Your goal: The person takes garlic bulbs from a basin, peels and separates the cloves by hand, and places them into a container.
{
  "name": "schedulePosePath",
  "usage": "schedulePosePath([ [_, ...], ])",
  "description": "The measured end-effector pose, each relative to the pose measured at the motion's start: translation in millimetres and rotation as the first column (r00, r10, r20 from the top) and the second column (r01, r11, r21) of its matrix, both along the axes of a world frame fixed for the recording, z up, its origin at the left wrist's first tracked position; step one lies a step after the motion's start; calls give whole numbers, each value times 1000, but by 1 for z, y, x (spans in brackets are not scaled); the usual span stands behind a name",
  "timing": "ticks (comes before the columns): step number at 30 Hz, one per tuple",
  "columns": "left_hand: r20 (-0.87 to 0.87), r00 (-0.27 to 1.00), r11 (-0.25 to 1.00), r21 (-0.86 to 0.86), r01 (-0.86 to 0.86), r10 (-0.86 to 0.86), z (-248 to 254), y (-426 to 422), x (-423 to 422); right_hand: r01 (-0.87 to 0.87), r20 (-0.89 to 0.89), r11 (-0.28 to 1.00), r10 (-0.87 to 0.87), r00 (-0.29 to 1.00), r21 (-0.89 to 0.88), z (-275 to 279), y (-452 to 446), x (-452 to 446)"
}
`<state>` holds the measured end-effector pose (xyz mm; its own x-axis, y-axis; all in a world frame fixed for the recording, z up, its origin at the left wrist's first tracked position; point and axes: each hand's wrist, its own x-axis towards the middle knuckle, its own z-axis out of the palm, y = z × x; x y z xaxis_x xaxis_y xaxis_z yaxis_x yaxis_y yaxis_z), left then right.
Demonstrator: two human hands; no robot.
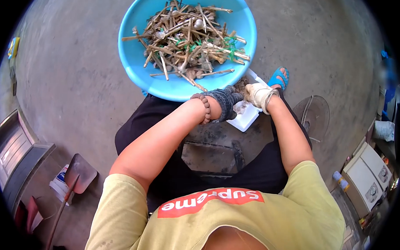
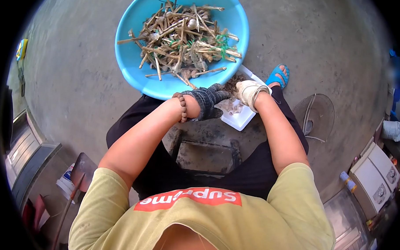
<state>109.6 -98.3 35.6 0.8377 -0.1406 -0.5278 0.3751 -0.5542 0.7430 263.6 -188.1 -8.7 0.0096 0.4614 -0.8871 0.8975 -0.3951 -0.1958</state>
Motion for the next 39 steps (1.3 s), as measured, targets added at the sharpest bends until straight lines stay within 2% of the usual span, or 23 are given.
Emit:
schedulePosePath([
  [2,-93,994,999,11,53,-52,1,1,1,-101,40,993,104,994,-54,-10,-5,-1],
  [5,-200,979,999,-13,45,-46,-1,6,0,-111,57,992,115,992,-67,-27,-12,2],
  [6,-183,983,1000,24,2,2,-5,8,-3,-96,46,989,102,994,-112,-27,-10,2],
  [7,-239,971,996,86,36,-14,-8,11,-3,-98,43,988,104,994,-116,-27,-12,2],
  [9,-187,982,987,156,21,9,-27,11,-13,-75,54,996,78,995,-57,-25,-14,3],
  [11,-199,980,976,214,27,17,4,25,-5,-48,61,999,49,997,-16,-13,-10,0],
  [13,-212,977,962,269,37,21,12,31,2,27,53,990,-35,998,138,-14,-6,1],
  [15,-437,899,957,254,142,-17,3,37,10,32,61,982,-44,997,187,-11,9,0],
  [16,-374,927,923,363,129,17,3,37,4,94,67,978,-108,992,185,-6,20,-3],
  [17,-370,929,923,362,130,14,1,40,0,155,74,970,-171,982,185,0,30,-6],
  [19,-333,931,904,427,9,148,15,51,-2,198,45,946,-216,975,255,9,44,-17],
  [21,-353,912,892,452,-27,207,18,53,-6,242,-55,819,-250,967,520,6,52,-26],
  [23,-182,915,802,562,-203,359,2,55,-19,213,-61,785,-219,974,581,-4,57,-36],
  [24,-276,896,850,495,-178,349,5,61,-17,186,-68,747,-186,980,638,-10,59,-40],
  [25,-275,895,849,497,-180,351,8,63,-19,184,-67,746,-185,981,640,-19,62,-40],
  [27,-288,874,847,482,-222,393,12,66,-22,132,-39,873,-129,991,470,-35,68,-39],
  [29,-280,871,844,482,-236,403,-4,67,-28,146,-67,841,-130,989,521,-37,65,-35],
  [31,-277,885,861,457,-221,374,1,73,-30,237,-128,805,-199,972,543,-32,70,-35],
  [32,-125,914,830,479,-285,385,5,68,-32,277,-136,760,-244,960,588,-27,68,-32],
  [33,-126,912,829,480,-289,391,-6,68,-35,315,-147,710,-289,946,630,-9,71,-32],
  [35,-70,910,796,515,-318,408,-35,66,-41,533,-368,542,-389,844,649,1,72,-22],
  [37,-138,885,819,463,-338,444,-12,72,-31,866,-683,331,-532,500,376,25,76,-15],
  [39,-207,860,839,412,-355,466,1,71,-24,981,-840,122,-507,192,150,45,76,-5],
])
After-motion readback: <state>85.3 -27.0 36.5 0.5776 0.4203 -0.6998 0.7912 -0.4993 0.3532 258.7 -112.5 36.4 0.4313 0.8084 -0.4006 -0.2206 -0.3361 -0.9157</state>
